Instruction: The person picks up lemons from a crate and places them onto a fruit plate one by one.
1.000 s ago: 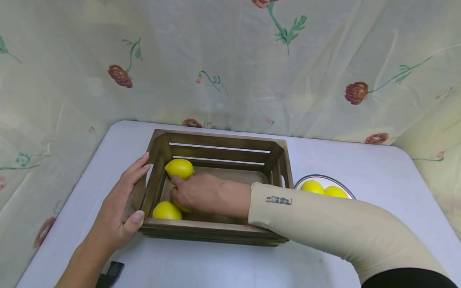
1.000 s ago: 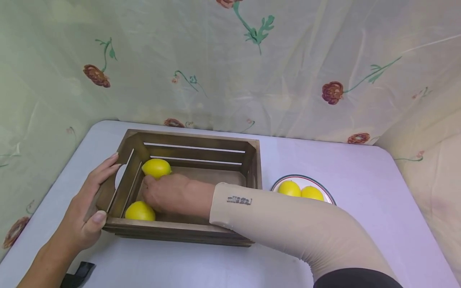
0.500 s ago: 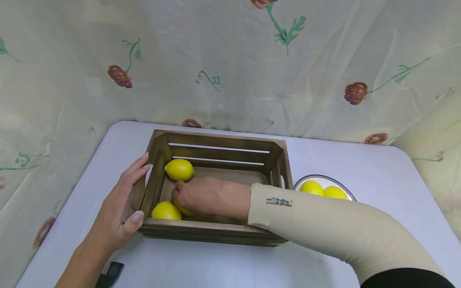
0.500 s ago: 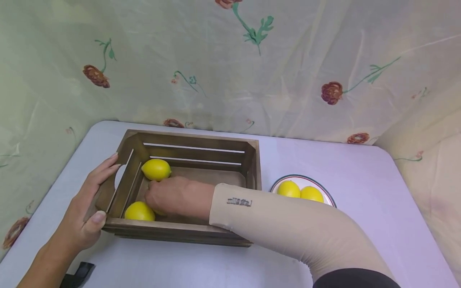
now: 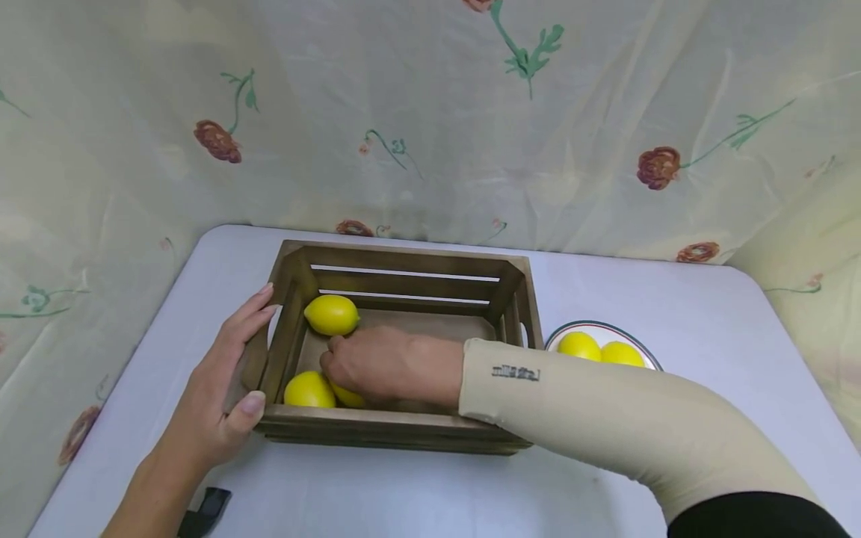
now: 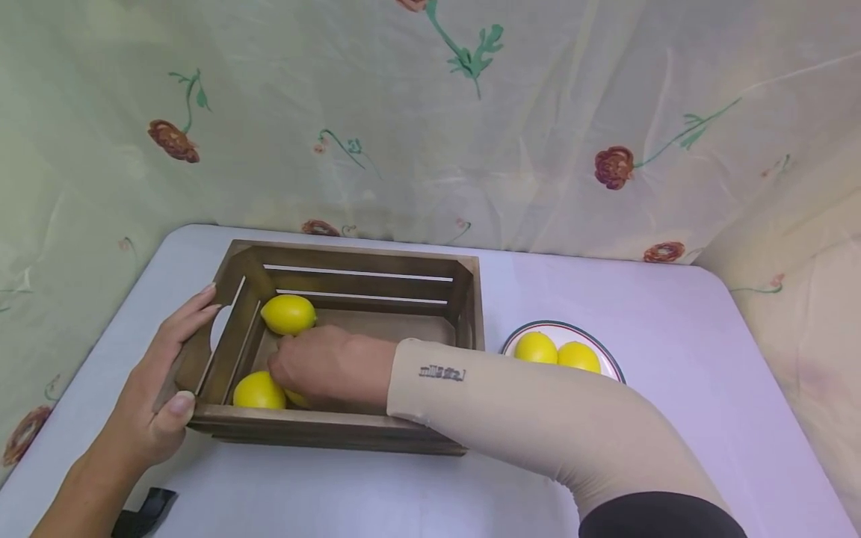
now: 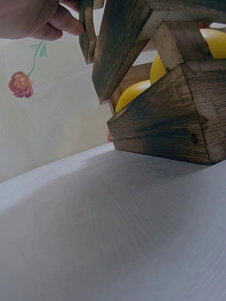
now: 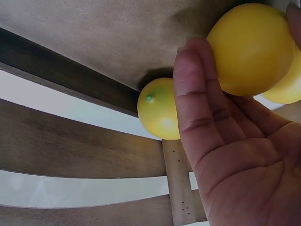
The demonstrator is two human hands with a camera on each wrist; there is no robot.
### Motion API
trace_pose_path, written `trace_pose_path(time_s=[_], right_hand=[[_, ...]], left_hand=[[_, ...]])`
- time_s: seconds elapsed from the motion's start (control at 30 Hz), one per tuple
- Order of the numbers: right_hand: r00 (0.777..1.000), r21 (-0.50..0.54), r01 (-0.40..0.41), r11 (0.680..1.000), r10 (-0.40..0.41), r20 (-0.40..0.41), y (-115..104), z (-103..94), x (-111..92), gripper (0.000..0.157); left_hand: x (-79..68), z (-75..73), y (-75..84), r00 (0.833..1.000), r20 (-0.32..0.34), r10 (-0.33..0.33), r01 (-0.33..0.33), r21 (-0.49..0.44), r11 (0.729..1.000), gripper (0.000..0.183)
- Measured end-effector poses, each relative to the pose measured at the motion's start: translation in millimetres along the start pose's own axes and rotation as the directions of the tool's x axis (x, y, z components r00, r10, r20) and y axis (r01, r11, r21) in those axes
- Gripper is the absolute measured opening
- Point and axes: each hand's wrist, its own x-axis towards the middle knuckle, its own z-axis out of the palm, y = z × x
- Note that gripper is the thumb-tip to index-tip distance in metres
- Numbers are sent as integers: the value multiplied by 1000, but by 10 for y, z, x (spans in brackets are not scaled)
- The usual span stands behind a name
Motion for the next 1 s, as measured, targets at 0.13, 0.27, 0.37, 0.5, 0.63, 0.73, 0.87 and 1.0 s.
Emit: trace_pose_path(time_s=[0.13,0.27,0.37,0.5,0.63,0.73,0.87,1.0], right_hand=[[1000,25,8,1000,-8,15,14,-3,20,31],[1000,36,15,999,-16,12,23,2,33,31],[1000,42,12,999,-13,17,25,10,35,32],[999,41,5,999,-6,33,19,14,31,34],[999,57,17,998,-18,26,19,10,3,29],[1000,83,22,996,-24,19,23,3,-20,21],[1000,113,10,994,-13,27,24,-8,-37,15],[998,129,-15,992,8,55,16,-21,-30,16]], left_hand=[[-5,-4,-10,1000,1,-10,10,13,1000,77],[-7,-4,-16,1000,0,-12,12,17,1000,77],[-6,-1,-16,1000,-2,-6,6,9,1000,78],[-8,6,-7,1000,-7,-4,4,2,1000,80],[-9,11,2,1000,-12,0,0,-1,1000,80],[-4,12,1,1000,-13,5,-5,0,1000,79],[2,12,-3,1000,-14,11,-11,1,1000,80],[-3,12,-7,1000,-19,13,-13,2,1000,81]])
